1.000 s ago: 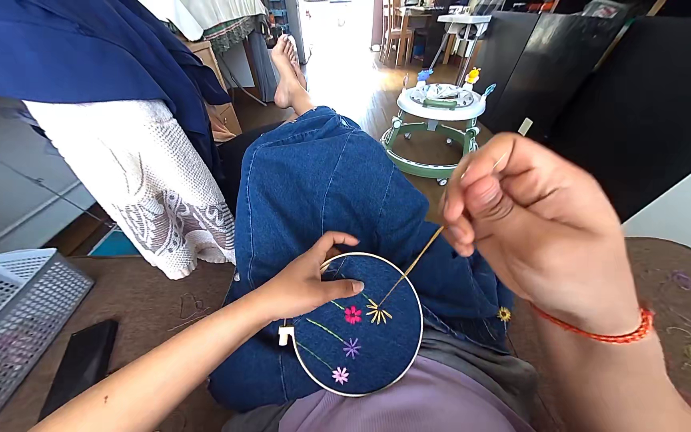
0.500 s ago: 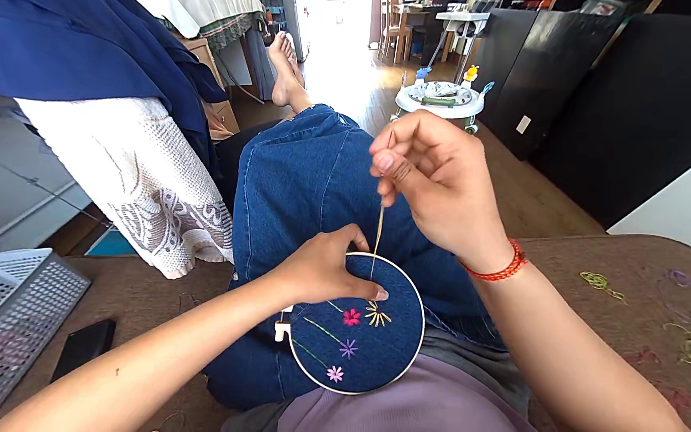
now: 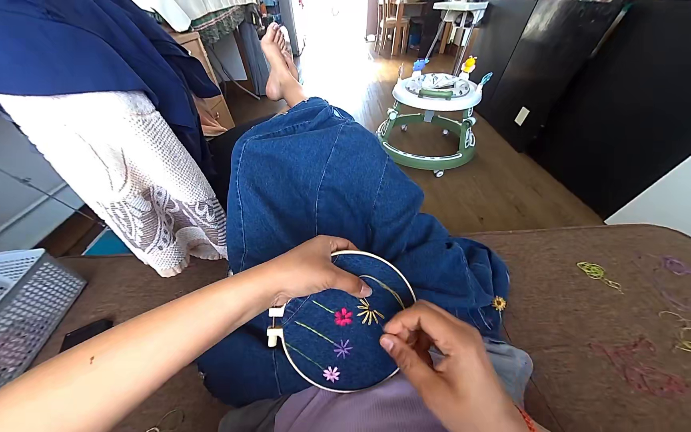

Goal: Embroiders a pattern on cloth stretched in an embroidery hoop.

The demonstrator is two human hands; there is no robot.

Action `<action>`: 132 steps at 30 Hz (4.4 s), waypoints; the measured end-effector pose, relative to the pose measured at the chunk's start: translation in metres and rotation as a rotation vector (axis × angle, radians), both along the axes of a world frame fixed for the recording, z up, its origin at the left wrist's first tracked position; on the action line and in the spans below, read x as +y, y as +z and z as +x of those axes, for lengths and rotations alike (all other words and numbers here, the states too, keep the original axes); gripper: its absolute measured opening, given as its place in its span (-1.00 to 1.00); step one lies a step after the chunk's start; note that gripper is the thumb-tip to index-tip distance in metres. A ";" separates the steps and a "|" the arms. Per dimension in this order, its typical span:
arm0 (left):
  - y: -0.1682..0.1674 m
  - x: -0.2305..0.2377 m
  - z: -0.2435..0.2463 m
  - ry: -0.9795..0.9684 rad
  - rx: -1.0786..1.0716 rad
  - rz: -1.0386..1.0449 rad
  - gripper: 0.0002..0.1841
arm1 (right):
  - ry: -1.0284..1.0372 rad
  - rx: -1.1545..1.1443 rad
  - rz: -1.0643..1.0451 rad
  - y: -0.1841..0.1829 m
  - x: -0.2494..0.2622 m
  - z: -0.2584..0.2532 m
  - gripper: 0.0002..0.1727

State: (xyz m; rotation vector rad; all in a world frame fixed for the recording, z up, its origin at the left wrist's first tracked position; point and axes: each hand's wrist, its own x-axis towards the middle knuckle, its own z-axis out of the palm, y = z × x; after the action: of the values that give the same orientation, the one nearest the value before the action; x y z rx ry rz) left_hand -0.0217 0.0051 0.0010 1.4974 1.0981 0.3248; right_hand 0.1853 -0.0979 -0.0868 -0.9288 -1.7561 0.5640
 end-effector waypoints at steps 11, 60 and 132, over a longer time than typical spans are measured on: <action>-0.001 -0.004 -0.001 0.010 0.006 -0.029 -0.65 | -0.096 -0.079 0.010 -0.007 0.005 -0.005 -0.89; 0.004 -0.011 -0.005 -0.057 -0.065 -0.076 -0.62 | -0.238 -0.054 0.097 -0.015 0.009 -0.021 -0.80; 0.005 -0.013 -0.006 -0.089 -0.069 -0.035 -0.64 | -0.105 0.018 0.021 -0.016 0.004 -0.010 -0.74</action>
State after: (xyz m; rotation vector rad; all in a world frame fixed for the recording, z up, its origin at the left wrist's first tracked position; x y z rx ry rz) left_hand -0.0278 -0.0076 0.0062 1.4887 0.9750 0.2920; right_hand 0.1749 -0.0937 -0.1028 -0.9921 -1.6840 0.4842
